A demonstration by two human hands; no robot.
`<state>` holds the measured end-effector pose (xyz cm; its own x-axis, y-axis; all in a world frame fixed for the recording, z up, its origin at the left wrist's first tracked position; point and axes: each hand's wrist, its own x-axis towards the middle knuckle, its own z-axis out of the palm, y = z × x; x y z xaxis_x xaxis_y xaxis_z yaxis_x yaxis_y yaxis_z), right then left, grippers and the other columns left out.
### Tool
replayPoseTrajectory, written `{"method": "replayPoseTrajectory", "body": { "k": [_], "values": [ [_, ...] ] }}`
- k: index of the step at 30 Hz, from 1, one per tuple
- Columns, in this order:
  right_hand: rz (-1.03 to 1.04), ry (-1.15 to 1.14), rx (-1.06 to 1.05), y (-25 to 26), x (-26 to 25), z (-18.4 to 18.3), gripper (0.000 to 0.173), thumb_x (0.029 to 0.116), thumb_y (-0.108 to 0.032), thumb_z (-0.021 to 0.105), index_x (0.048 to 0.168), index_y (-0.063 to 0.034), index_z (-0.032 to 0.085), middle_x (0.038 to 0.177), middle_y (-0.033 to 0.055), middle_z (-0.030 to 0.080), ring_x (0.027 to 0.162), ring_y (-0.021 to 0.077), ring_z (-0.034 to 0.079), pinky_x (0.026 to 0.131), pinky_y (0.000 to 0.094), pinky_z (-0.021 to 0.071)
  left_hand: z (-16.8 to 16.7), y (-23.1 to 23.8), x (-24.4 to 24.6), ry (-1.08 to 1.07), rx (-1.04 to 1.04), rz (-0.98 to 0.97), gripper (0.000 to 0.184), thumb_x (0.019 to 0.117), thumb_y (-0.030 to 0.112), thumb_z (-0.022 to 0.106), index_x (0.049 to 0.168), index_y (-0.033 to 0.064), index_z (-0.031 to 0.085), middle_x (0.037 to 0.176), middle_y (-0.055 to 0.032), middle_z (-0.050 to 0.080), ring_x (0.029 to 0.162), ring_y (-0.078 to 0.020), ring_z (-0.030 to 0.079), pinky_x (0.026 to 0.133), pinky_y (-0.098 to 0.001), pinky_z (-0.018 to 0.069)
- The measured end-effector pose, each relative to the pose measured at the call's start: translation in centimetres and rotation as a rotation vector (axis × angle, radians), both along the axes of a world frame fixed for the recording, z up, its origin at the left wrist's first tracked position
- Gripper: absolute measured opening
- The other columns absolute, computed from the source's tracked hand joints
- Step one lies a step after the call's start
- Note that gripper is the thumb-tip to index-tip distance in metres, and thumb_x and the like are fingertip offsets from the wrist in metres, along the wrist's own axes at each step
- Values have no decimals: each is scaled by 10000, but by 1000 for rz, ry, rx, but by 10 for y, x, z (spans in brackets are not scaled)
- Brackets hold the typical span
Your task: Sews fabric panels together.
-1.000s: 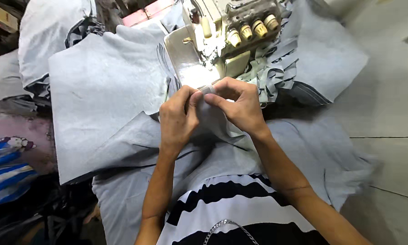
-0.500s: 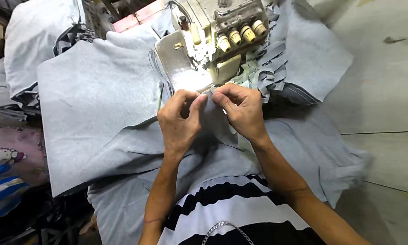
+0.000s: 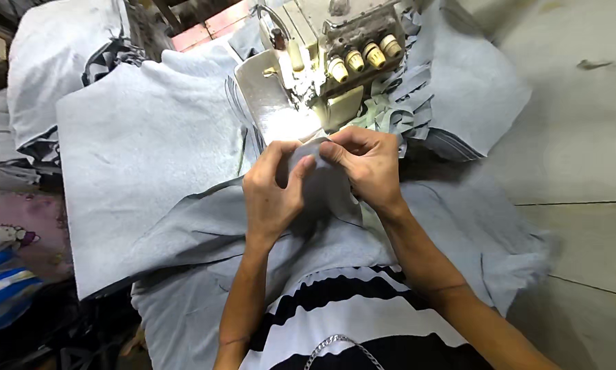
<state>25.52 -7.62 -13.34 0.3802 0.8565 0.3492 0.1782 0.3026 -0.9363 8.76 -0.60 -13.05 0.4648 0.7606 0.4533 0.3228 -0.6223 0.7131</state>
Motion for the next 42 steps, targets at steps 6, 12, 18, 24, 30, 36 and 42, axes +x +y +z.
{"method": "replayPoseTrajectory", "body": {
  "k": [6, 12, 18, 24, 30, 36, 42],
  "values": [
    [-77, -17, 34, -6, 20, -10, 120, 947, -102, 739, 1054, -57, 708, 895, 10, 714, 751, 63, 689, 635, 195, 591, -40, 35, -136, 496, -95, -28, 303, 907, 241, 757, 1156, 82, 691, 995, -116, 723, 897, -296, 711, 785, -594, 570],
    [-134, 122, 146, -29, 29, -10, 102, 927, -80, 757, 1025, -62, 734, 928, -21, 735, 808, 63, 704, 746, 237, 619, -32, 37, -340, 659, 10, 159, 333, 965, 296, 637, 1024, -22, 714, 1001, -205, 703, 962, -362, 664, 889, -565, 512],
    [-131, 183, -34, 22, 24, -51, 38, 957, -81, 710, 986, -58, 720, 870, -38, 708, 758, 14, 664, 711, 199, 585, -18, 87, -346, 719, 111, 415, 358, 1032, 255, 600, 1121, -88, 654, 1151, -316, 638, 1120, -492, 599, 993, -638, 445],
    [-110, 250, -84, 60, 15, -71, 62, 920, -48, 744, 958, 2, 751, 865, 48, 739, 769, 79, 693, 738, 250, 600, -28, 128, -176, 546, 17, 142, 313, 1062, 219, 526, 1256, -3, 634, 1268, -212, 636, 1198, -358, 617, 1033, -557, 491],
    [-61, 163, -94, 39, 13, -58, 77, 932, -92, 747, 958, -29, 712, 817, 24, 692, 683, 55, 642, 619, 194, 558, -28, 91, -4, 153, -91, -291, 332, 1085, 219, 469, 1266, -13, 623, 1203, -138, 685, 1108, -168, 670, 1000, -341, 533],
    [-41, 198, -113, 33, 15, -50, 70, 943, -104, 738, 954, -35, 728, 805, 22, 694, 667, 59, 639, 593, 196, 553, -26, 64, 29, -24, -260, -205, 102, 965, 137, 699, 1023, 53, 703, 856, 6, 689, 709, -11, 627, 642, -161, 526],
    [-73, 183, -136, 31, 9, -47, 91, 948, -102, 739, 1002, -36, 707, 811, 26, 702, 670, 55, 656, 602, 191, 567, -27, 40, 19, 17, -181, -93, 72, 955, 134, 717, 992, 85, 679, 789, -3, 647, 599, -52, 570, 519, -182, 468]
  ]
}}
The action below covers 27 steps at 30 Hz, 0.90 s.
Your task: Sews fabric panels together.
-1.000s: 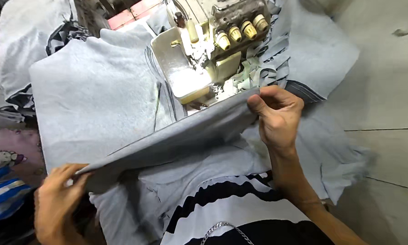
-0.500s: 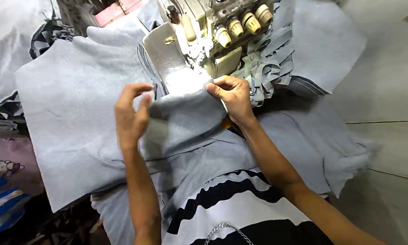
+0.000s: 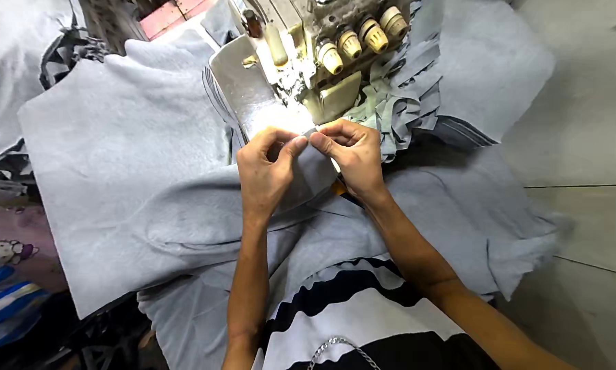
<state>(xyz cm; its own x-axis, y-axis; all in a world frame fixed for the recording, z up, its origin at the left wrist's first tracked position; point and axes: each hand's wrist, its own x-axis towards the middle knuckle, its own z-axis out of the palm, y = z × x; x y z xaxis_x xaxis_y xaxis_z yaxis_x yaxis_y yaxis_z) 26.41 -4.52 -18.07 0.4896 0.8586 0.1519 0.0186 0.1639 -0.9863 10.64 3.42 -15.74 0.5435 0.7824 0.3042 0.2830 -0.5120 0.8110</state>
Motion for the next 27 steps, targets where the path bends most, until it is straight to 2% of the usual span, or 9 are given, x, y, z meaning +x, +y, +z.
{"method": "replayPoseTrajectory", "body": {
  "k": [5, 8, 12, 16, 20, 27],
  "values": [
    [-50, -36, 63, 4, -1, -5, 57, 934, -70, 745, 961, -24, 728, 808, 17, 700, 671, 31, 641, 600, 171, 549, 2, -5, 1, 67, -1, 49, 113, 973, 212, 709, 1003, 106, 685, 760, -1, 624, 558, -63, 531, 485, -197, 429],
    [-66, -29, 90, 5, 0, -7, 49, 937, -66, 739, 956, -22, 728, 810, 13, 696, 677, 26, 637, 599, 167, 545, 4, -7, 3, 107, 51, 78, 137, 983, 236, 698, 1022, 106, 705, 807, -2, 648, 641, -59, 574, 564, -210, 461],
    [-62, -11, 97, 1, 2, -11, 67, 950, -85, 730, 974, -24, 719, 850, 24, 703, 733, 57, 669, 642, 194, 580, 5, -5, 9, 90, 72, 83, 111, 976, 197, 704, 1023, 103, 737, 893, 6, 685, 760, -46, 619, 665, -209, 500],
    [-44, 1, 59, -6, 1, -16, 88, 975, -123, 709, 1005, -42, 695, 847, 31, 688, 700, 75, 654, 603, 198, 563, 1, -5, 11, 55, 90, 91, 111, 959, 169, 725, 1031, 92, 758, 960, -2, 704, 869, -58, 650, 757, -223, 528],
    [-58, 8, 32, -2, -1, -17, 88, 973, -120, 711, 1012, -41, 713, 844, 33, 699, 689, 77, 654, 609, 205, 566, -3, -2, 10, 37, 91, 96, 120, 938, 148, 748, 1046, 97, 767, 978, -5, 713, 887, -59, 665, 770, -219, 548],
    [-93, -6, 34, 5, -4, -23, 88, 964, -128, 724, 961, -43, 697, 788, 32, 676, 628, 75, 627, 550, 199, 542, -9, 1, 10, 26, 74, 133, 120, 940, 162, 749, 1038, 96, 766, 959, -2, 713, 849, -49, 660, 733, -209, 539]
  ]
}}
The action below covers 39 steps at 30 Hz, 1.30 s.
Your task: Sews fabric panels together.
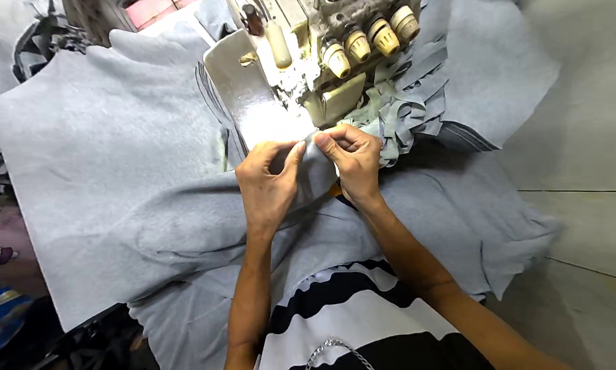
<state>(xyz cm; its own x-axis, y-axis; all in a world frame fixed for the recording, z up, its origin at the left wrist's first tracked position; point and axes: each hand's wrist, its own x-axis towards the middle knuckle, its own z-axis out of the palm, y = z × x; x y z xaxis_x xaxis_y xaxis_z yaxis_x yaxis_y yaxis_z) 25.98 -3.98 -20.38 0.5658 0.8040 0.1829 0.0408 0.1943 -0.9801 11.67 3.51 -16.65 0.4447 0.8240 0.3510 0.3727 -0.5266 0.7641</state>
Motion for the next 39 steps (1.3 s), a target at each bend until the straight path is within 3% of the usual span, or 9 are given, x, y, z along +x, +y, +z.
{"method": "replayPoseTrajectory", "body": {
  "k": [7, 15, 17, 20, 24, 31, 36, 39],
  "values": [
    [-16, -28, 20, 3, 0, -2, 91, 972, -112, 709, 1015, -32, 713, 867, 32, 692, 719, 70, 651, 638, 202, 567, -4, 1, 2, 29, -13, 56, 140, 942, 224, 751, 1012, 102, 754, 871, 12, 686, 748, -41, 623, 651, -205, 503],
    [-86, -44, 31, 19, 3, -9, 69, 948, -75, 726, 995, -26, 733, 951, 48, 677, 820, 93, 654, 711, 225, 574, -10, 1, 6, 39, 32, 91, 137, 913, 207, 783, 1012, 114, 765, 877, 1, 678, 768, -69, 618, 669, -228, 498],
    [-118, -92, 2, 22, 3, -15, 71, 943, -82, 731, 994, -33, 739, 978, 56, 658, 853, 105, 648, 728, 229, 573, -14, 2, 8, 88, 76, 122, 146, 911, 213, 782, 1004, 106, 749, 867, -18, 657, 743, -101, 597, 648, -257, 484],
    [-171, -164, -5, 26, 0, -21, 63, 931, -69, 737, 972, -22, 730, 999, 74, 652, 887, 115, 648, 747, 231, 574, -18, 4, 12, 182, 145, 164, 166, 931, 231, 744, 1019, 93, 713, 904, -55, 682, 805, -181, 646, 694, -349, 526],
    [-215, -234, 7, 30, -5, -19, 71, 951, -53, 706, 995, 1, 692, 1032, 96, 620, 890, 110, 649, 747, 222, 585, -20, 4, 12, 254, 191, 172, 218, 948, 234, 714, 1106, 90, 671, 919, -66, 674, 835, -232, 646, 702, -402, 524],
    [-203, -230, 9, 33, -6, -19, 101, 952, -44, 703, 1039, 6, 699, 1059, 99, 631, 925, 111, 662, 776, 226, 591, -17, 5, 6, 213, 175, 137, 168, 980, 221, 684, 1033, 67, 723, 999, -90, 681, 962, -238, 633, 817, -382, 512],
    [-211, -197, 21, 34, -9, -20, 100, 952, -46, 706, 1037, 7, 708, 1036, 89, 650, 913, 107, 665, 775, 229, 587, -18, 7, 4, 154, 165, 141, 150, 949, 208, 730, 990, 65, 723, 972, -88, 673, 940, -208, 642, 813, -356, 521],
    [-194, -155, -10, 34, -11, -17, 232, 965, -19, 665, 1194, -2, 635, 1023, 85, 659, 813, 85, 643, 679, 195, 555, -18, 8, 5, 172, 174, 147, 162, 949, 200, 728, 1011, 52, 708, 977, -98, 687, 934, -218, 657, 809, -364, 534]
  ]
}}
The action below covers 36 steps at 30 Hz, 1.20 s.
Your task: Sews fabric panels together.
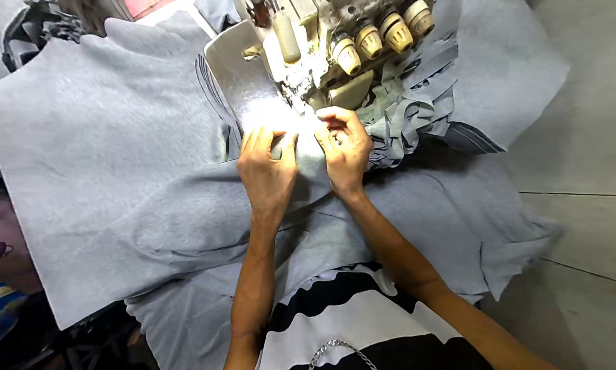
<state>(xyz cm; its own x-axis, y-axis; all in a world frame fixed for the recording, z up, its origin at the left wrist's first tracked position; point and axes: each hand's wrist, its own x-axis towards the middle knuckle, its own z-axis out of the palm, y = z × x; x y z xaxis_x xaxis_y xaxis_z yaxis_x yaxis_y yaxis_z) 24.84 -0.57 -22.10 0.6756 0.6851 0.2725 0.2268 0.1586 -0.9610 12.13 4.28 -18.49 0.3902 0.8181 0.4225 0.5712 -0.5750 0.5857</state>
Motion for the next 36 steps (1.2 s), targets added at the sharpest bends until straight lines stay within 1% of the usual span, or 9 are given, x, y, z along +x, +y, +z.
{"method": "replayPoseTrajectory", "body": {
  "k": [1, 3, 6, 10, 13, 17, 22, 30, 36],
  "values": [
    [15, 26, -19, 0, 0, 1, 292, 974, -23, 643, 1259, -15, 580, 995, 76, 642, 773, 84, 621, 634, 188, 534, 0, 0, 0, 15, -5, 6, 171, 945, 193, 728, 1031, 52, 687, 962, -101, 683, 907, -222, 662, 780, -371, 541],
    [33, 83, 5, 2, -1, 0, 333, 963, -9, 603, 1289, -8, 537, 978, 70, 625, 767, 79, 607, 630, 183, 522, 2, 0, 1, 45, -30, 23, 245, 929, 183, 737, 1114, 69, 625, 922, -91, 660, 815, -219, 651, 685, -377, 539],
    [3, 178, 119, 16, 1, -6, 306, 893, 45, 619, 1194, 32, 566, 917, 79, 648, 777, 118, 638, 659, 244, 559, 5, 0, 3, 55, -46, 39, 358, 908, 162, 743, 1218, 82, 582, 914, -85, 659, 779, -225, 646, 635, -395, 531],
    [-32, 206, 131, 25, 0, -6, 275, 894, 74, 605, 1163, 31, 572, 877, 79, 635, 739, 118, 618, 640, 245, 537, 1, 3, 5, 59, -22, 76, 338, 924, 199, 729, 1201, 77, 577, 850, -82, 605, 729, -226, 601, 600, -377, 490],
    [-60, 189, 131, 30, -1, -6, 254, 895, 60, 609, 1145, 24, 586, 824, 57, 623, 698, 99, 596, 608, 230, 507, -1, 22, 16, 34, 4, 162, 318, 894, 223, 716, 1157, 62, 638, 816, -55, 653, 724, -181, 628, 646, -349, 512],
    [-84, 193, 123, 35, -2, -7, 216, 915, 45, 622, 1128, 22, 594, 788, 46, 624, 662, 89, 587, 578, 222, 496, -1, 32, 17, 16, -10, 154, 330, 885, 191, 713, 1179, 66, 633, 843, -47, 660, 750, -165, 627, 681, -337, 517],
    [-118, 202, 118, 41, -4, -7, 188, 920, 13, 648, 1101, 10, 597, 748, 31, 599, 627, 86, 570, 554, 223, 487, 0, 42, 15, -10, -26, 127, 333, 898, 217, 730, 1181, 76, 624, 792, -19, 645, 698, -126, 613, 653, -300, 514],
    [-166, 217, 174, 50, -6, -8, 154, 928, -1, 686, 1031, -11, 572, 792, 41, 563, 644, 84, 538, 569, 217, 484, -2, 52, 16, -33, 1, 96, 354, 903, 226, 739, 1193, 61, 620, 781, -28, 627, 672, -128, 589, 634, -288, 495],
    [-163, 207, 197, 51, -5, -8, 140, 933, 16, 666, 1028, -3, 565, 808, 46, 564, 654, 79, 538, 571, 214, 484, -2, 54, 15, 6, 43, 80, 361, 902, 249, 743, 1191, 67, 626, 793, -31, 644, 729, -163, 608, 681, -326, 504]
  ]
}}
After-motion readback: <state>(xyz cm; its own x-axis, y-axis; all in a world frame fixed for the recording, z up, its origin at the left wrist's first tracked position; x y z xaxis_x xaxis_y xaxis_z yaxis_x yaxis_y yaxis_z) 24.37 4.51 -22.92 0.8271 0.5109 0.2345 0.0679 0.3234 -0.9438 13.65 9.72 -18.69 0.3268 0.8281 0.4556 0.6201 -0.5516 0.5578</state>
